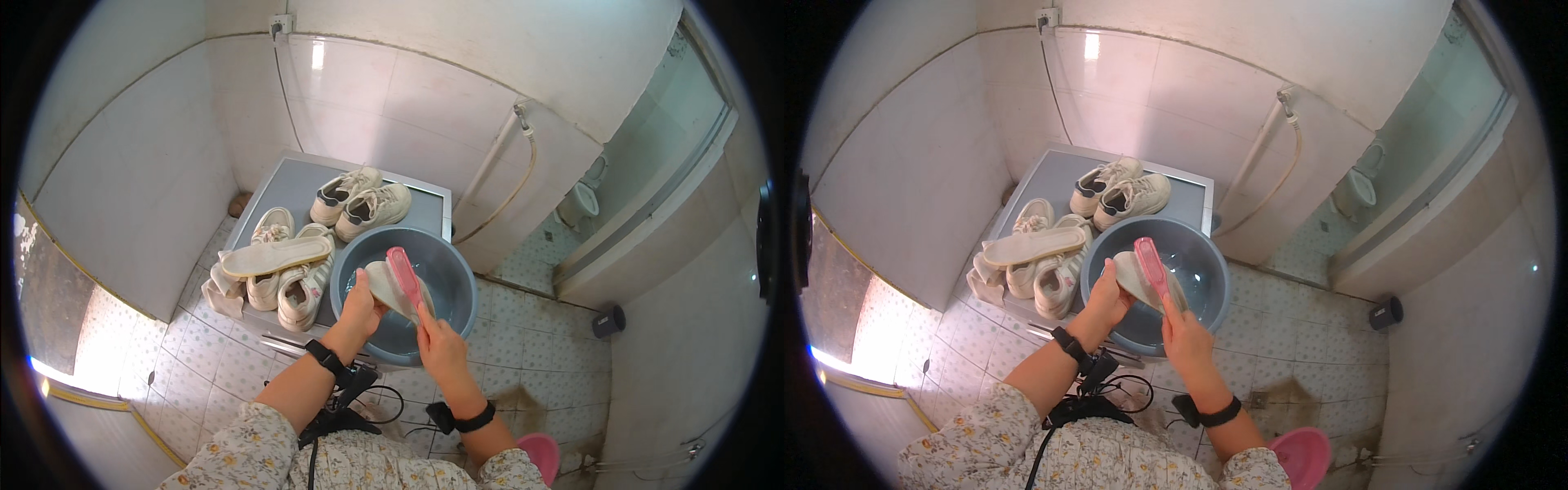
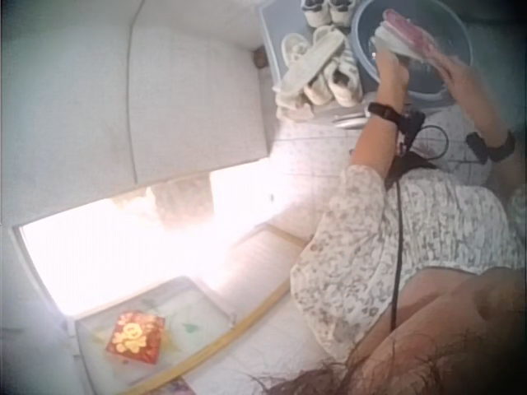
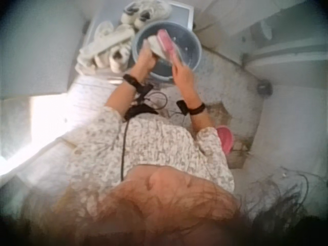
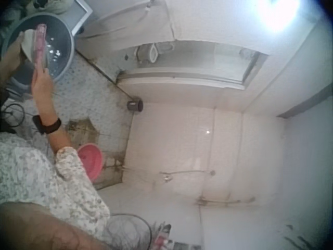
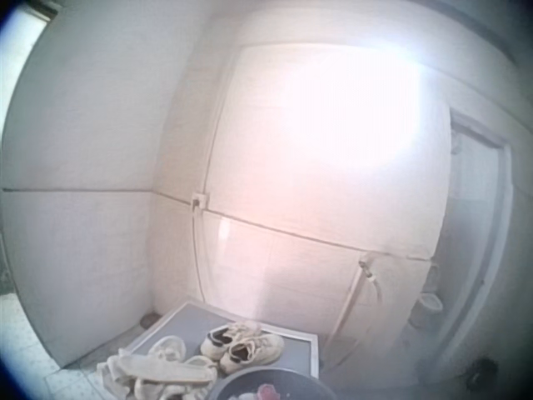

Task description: The person cleans a shoe insole by hand using a brush and a basin of water.

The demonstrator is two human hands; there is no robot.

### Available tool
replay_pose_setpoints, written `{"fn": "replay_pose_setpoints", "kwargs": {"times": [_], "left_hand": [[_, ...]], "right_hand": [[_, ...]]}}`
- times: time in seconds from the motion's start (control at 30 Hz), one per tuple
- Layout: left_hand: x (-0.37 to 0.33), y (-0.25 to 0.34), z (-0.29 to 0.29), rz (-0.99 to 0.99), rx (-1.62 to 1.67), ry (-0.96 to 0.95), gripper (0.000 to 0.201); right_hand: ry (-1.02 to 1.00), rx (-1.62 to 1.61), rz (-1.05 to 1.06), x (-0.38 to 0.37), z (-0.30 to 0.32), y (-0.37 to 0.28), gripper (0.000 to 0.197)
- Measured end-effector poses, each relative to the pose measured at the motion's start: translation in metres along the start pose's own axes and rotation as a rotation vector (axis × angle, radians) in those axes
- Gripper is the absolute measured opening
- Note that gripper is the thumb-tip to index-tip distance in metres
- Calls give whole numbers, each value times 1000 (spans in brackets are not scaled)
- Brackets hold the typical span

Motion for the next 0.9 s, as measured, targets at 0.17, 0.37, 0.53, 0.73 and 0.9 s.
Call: {"fn": "replay_pose_setpoints", "kwargs": {"times": [0.17,0.37,0.53,0.73,0.9], "left_hand": [[-2,-3,-2,39,70,3,53],[-1,-3,-8,137,-330,-39,46],[-31,53,-15,40,-1409,-112,38],[-38,58,-33,-251,-2457,-170,33],[-59,32,-23,-128,-2639,-386,28]], "right_hand": [[-113,-50,16,67,18,6,50],[-84,36,-15,2,13,9,42],[30,-81,-123,19,35,24,39],[87,-150,-173,45,37,33,37],[179,-236,-237,73,48,37,37]]}}
Point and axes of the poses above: each hand's wrist, its own x-axis away from the middle knuckle, its own z-axis out of the back of the hand, y = z × x, the point moved 1 cm from there along -x, towards the middle knuckle, and after that the axes turned 4 degrees about -x, right-handed, at the moved point
